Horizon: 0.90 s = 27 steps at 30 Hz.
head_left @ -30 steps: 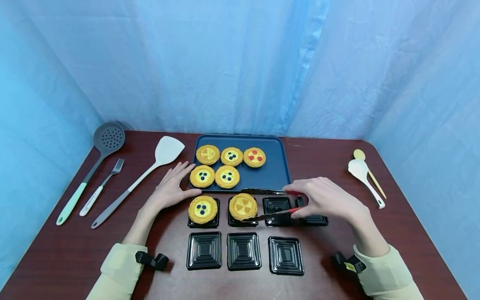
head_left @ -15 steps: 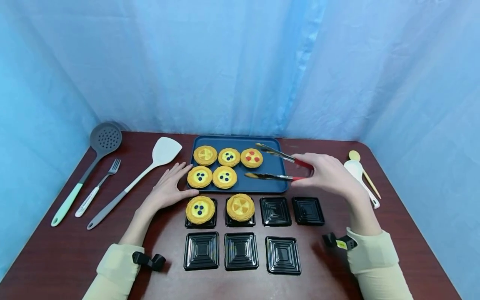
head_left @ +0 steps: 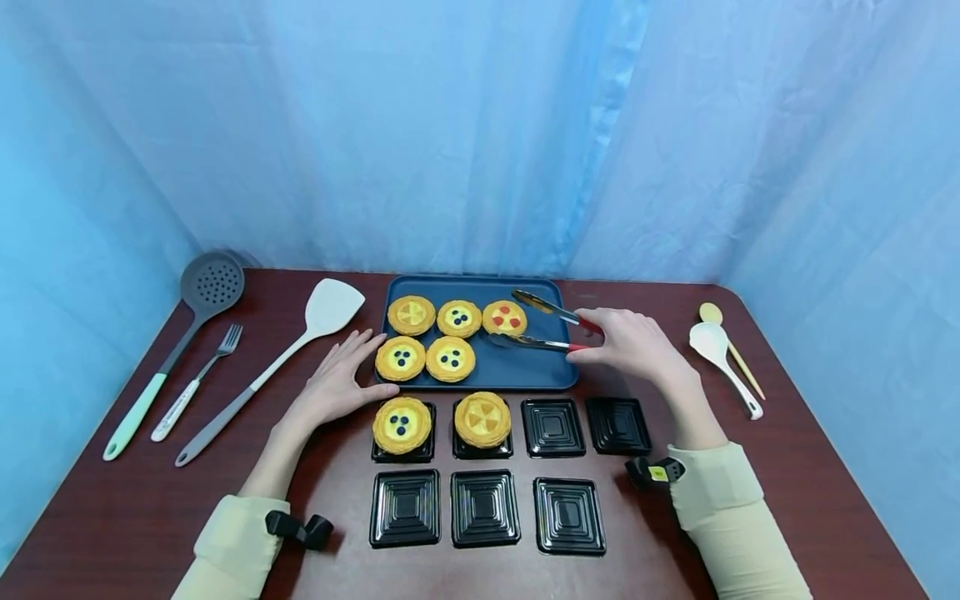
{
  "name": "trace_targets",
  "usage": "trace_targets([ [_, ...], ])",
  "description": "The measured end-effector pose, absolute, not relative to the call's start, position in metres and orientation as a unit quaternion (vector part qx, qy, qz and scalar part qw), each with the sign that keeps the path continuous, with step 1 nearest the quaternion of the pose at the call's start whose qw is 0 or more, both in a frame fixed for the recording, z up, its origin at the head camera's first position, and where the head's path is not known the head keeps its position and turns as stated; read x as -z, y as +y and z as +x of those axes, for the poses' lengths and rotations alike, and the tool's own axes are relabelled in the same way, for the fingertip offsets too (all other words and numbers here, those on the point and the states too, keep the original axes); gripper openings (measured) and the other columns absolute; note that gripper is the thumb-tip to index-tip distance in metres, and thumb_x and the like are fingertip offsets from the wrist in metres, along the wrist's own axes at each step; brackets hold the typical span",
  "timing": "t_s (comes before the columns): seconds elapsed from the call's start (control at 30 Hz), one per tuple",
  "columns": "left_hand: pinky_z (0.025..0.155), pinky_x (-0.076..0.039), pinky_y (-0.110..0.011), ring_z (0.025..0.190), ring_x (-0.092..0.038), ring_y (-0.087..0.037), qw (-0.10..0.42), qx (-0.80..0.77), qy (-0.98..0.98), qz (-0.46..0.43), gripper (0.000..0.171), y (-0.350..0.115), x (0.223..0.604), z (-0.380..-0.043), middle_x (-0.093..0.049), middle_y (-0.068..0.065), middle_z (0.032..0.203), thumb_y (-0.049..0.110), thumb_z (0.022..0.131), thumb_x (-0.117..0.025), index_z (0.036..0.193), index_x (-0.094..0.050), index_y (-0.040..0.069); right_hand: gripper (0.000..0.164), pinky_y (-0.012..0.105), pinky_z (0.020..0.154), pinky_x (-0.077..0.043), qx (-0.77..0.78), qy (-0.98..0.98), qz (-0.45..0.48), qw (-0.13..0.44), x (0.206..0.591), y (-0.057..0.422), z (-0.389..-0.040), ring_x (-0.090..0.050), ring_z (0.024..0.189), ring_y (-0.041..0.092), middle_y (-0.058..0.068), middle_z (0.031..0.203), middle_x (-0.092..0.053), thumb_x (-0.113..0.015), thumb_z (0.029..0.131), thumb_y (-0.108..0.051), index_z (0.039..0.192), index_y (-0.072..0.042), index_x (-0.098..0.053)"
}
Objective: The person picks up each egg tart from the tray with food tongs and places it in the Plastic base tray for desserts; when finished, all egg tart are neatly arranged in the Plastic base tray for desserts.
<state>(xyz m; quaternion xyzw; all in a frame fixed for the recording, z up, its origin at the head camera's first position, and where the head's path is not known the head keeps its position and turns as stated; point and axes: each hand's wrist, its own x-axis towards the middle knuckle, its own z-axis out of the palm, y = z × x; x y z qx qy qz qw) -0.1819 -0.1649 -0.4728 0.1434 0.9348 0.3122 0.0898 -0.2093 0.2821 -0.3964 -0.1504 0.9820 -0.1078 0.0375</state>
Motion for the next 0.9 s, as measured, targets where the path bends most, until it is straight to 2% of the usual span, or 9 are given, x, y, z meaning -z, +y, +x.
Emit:
trace_targets([
  [0.17, 0.132, -0.005, -0.06, 0.161, -0.008, -0.042, 0.091, -0.31, 0.936, 0.142, 0.095, -0.1642, 0.4716, -0.1822, -0.02, -0.019, 0.172, 0.051, 0.09, -0.075, 0.164, -0.029, 0.016, 0.073, 0.038, 0.069, -0.054, 0.094, 0.983, -0.157, 0.03, 0.3978, 0.2798, -0.2098, -0.066, 0.089, 0.02, 0.005, 0.111, -0.075, -0.08, 0.084, -0.056, 0.142, -0.015, -0.063],
  [0.33, 0.132, -0.005, -0.06, 0.161, -0.008, -0.042, 0.09, -0.31, 0.936, 0.143, 0.094, -0.1646, 0.4712, -0.1822, -0.02, -0.019, 0.172, 0.051, 0.09, -0.075, 0.164, -0.029, 0.015, 0.07, 0.032, 0.06, -0.048, 0.085, 0.982, -0.167, 0.027, 0.3998, 0.2788, -0.2114, -0.063, 0.081, 0.018, 0.004, 0.105, -0.075, -0.08, 0.085, -0.054, 0.14, -0.015, -0.064],
  [0.47, 0.132, -0.005, -0.06, 0.161, -0.009, -0.042, 0.088, -0.312, 0.935, 0.146, 0.094, -0.1655, 0.4711, -0.1827, -0.02, -0.019, 0.172, 0.05, 0.09, -0.076, 0.164, -0.03, 0.015, 0.069, 0.03, 0.057, -0.044, 0.083, 0.981, -0.171, 0.028, 0.4007, 0.2785, -0.2131, -0.062, 0.078, 0.017, 0.004, 0.104, -0.075, -0.079, 0.086, -0.054, 0.141, -0.015, -0.063],
  [0.9, 0.132, -0.005, -0.059, 0.161, -0.009, -0.041, 0.088, -0.31, 0.936, 0.141, 0.094, -0.1644, 0.4721, -0.1828, -0.021, -0.019, 0.172, 0.051, 0.089, -0.076, 0.164, -0.031, 0.015, 0.062, 0.029, 0.051, -0.035, 0.079, 0.982, -0.172, 0.024, 0.4018, 0.276, -0.2129, -0.052, 0.067, 0.016, -0.002, 0.081, -0.065, -0.079, 0.087, -0.051, 0.137, -0.017, -0.065],
])
